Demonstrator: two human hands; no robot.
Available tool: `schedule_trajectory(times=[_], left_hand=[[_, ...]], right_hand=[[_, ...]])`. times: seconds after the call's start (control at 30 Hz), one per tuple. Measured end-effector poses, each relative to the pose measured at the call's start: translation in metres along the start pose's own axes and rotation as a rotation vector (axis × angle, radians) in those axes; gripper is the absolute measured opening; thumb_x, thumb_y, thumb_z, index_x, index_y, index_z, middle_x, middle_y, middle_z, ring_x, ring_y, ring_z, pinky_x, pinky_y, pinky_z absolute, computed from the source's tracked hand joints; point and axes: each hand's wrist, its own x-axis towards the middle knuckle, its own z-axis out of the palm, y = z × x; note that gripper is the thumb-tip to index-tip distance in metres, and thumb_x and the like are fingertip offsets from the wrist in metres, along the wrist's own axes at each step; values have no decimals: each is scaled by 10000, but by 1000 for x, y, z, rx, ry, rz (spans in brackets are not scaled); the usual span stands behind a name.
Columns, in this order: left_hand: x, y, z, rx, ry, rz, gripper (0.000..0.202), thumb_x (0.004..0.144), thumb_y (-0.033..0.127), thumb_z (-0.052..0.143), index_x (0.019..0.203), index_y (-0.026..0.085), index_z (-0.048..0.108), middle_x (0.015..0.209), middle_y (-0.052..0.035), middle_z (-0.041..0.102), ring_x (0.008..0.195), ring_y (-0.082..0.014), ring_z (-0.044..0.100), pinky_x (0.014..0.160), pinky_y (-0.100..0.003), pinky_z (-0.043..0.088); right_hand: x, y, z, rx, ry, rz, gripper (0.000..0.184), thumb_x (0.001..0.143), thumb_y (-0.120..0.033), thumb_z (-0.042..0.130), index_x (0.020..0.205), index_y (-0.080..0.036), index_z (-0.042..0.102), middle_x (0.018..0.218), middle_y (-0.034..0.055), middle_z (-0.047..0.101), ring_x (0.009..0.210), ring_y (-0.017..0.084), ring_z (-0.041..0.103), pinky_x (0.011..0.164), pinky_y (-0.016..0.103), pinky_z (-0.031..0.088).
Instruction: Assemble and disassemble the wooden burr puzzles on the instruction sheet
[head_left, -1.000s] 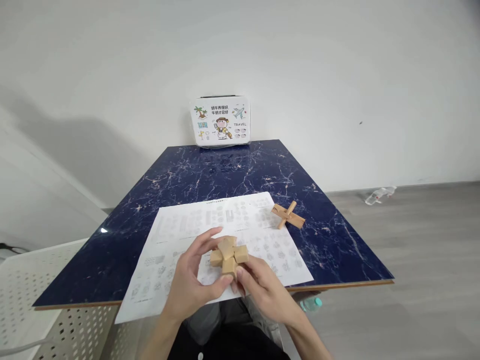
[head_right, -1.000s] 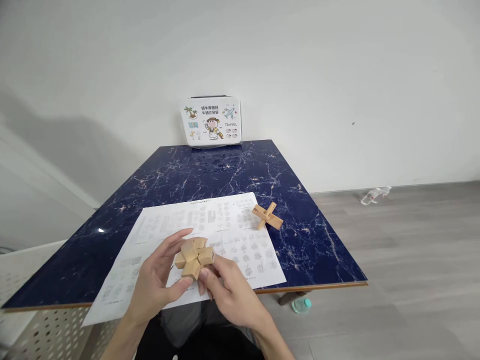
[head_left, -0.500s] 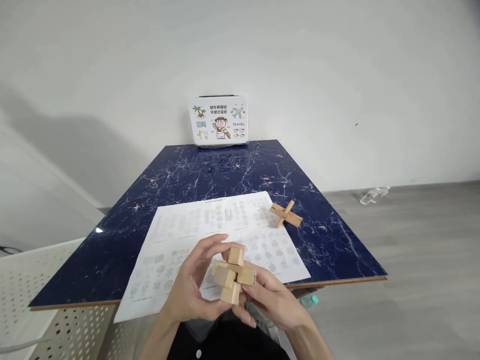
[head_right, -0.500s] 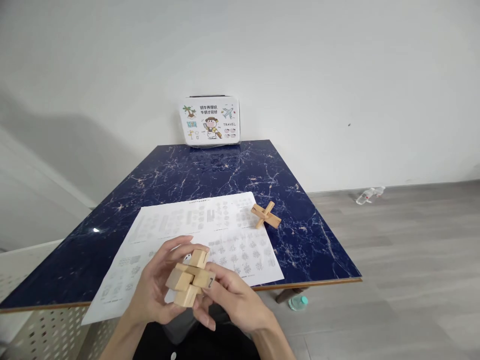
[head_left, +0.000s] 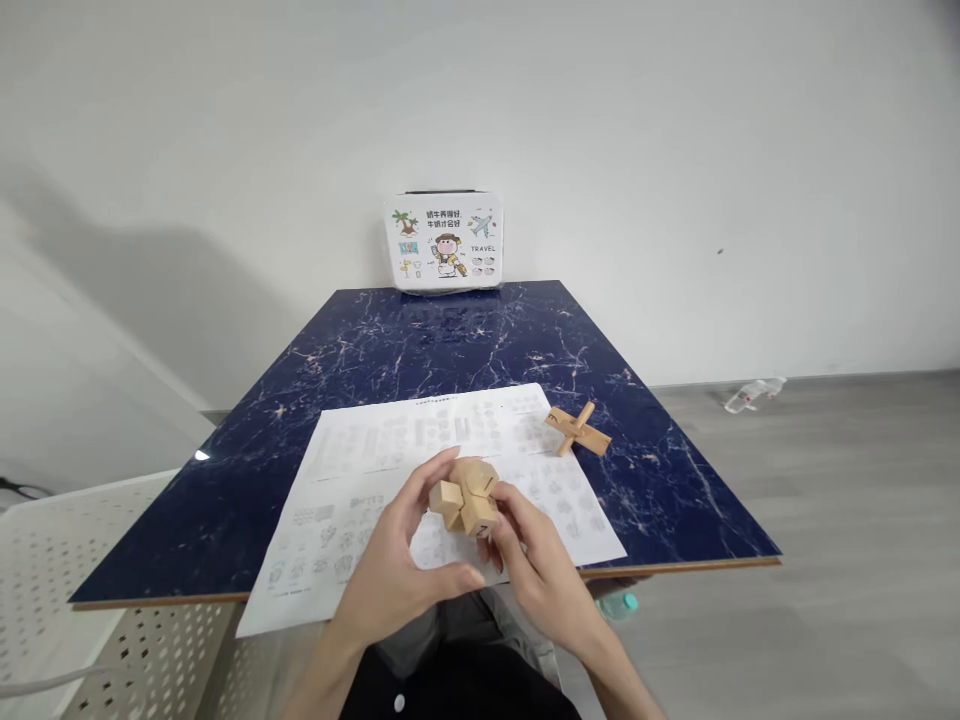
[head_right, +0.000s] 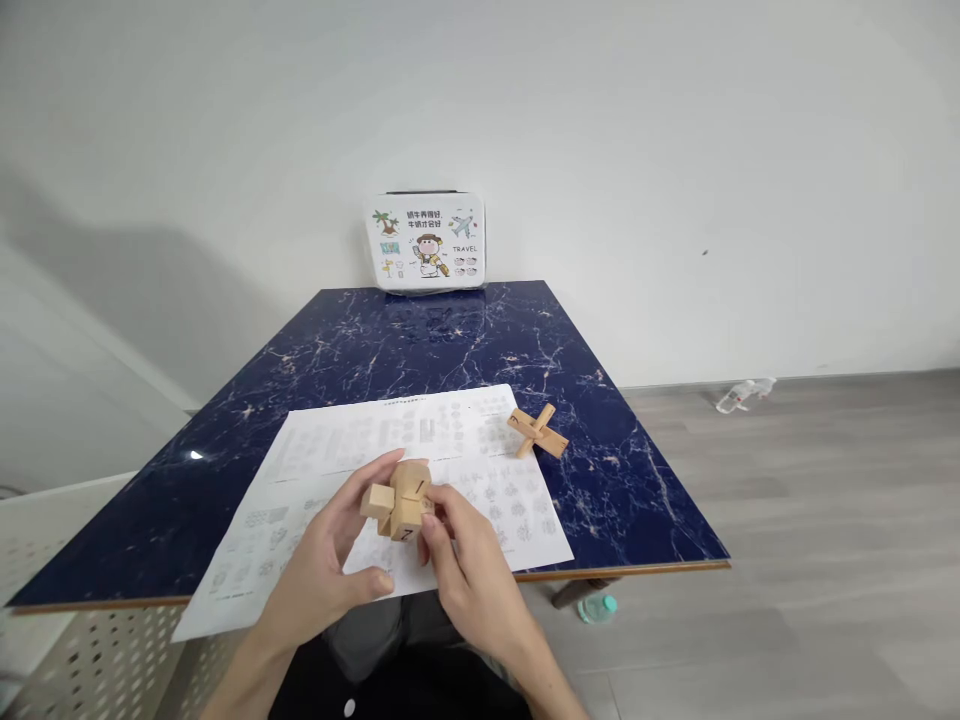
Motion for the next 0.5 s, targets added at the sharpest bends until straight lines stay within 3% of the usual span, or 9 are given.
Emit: schedule_trajectory(times=[0.2, 0.3, 0.5], left_hand=[[6, 7, 6, 108, 87, -33, 608, 849, 372, 838, 1411, 375, 607, 1465, -25, 654, 1378, -316, 596, 1179, -483, 482], [8, 7, 6, 87, 86, 2, 603, 853, 345, 827, 1416, 358, 612, 1463, -31, 660, 1362, -309, 614, 1158, -465, 514], [7, 2, -3, 24, 112, 103, 615, 869, 357, 815, 1441, 290, 601, 1431, -95, 684, 1343, -333, 629, 1140, -481, 532]], right_hand=[[1, 0, -3, -74, -16, -28, 225, 1136, -344, 383, 1078, -227, 567, 851, 3, 561, 741, 163, 510, 672, 287, 396], [2, 0, -6, -68, -49, -33, 235, 1136, -342, 392, 998, -229, 546, 814, -6, 561, 726, 160, 514, 667, 285, 394], [4, 2, -9, -77, -56, -1, 268, 1139, -378, 378, 1004, -225, 551, 809, 1, 580, 734, 167, 537, 695, 293, 413]])
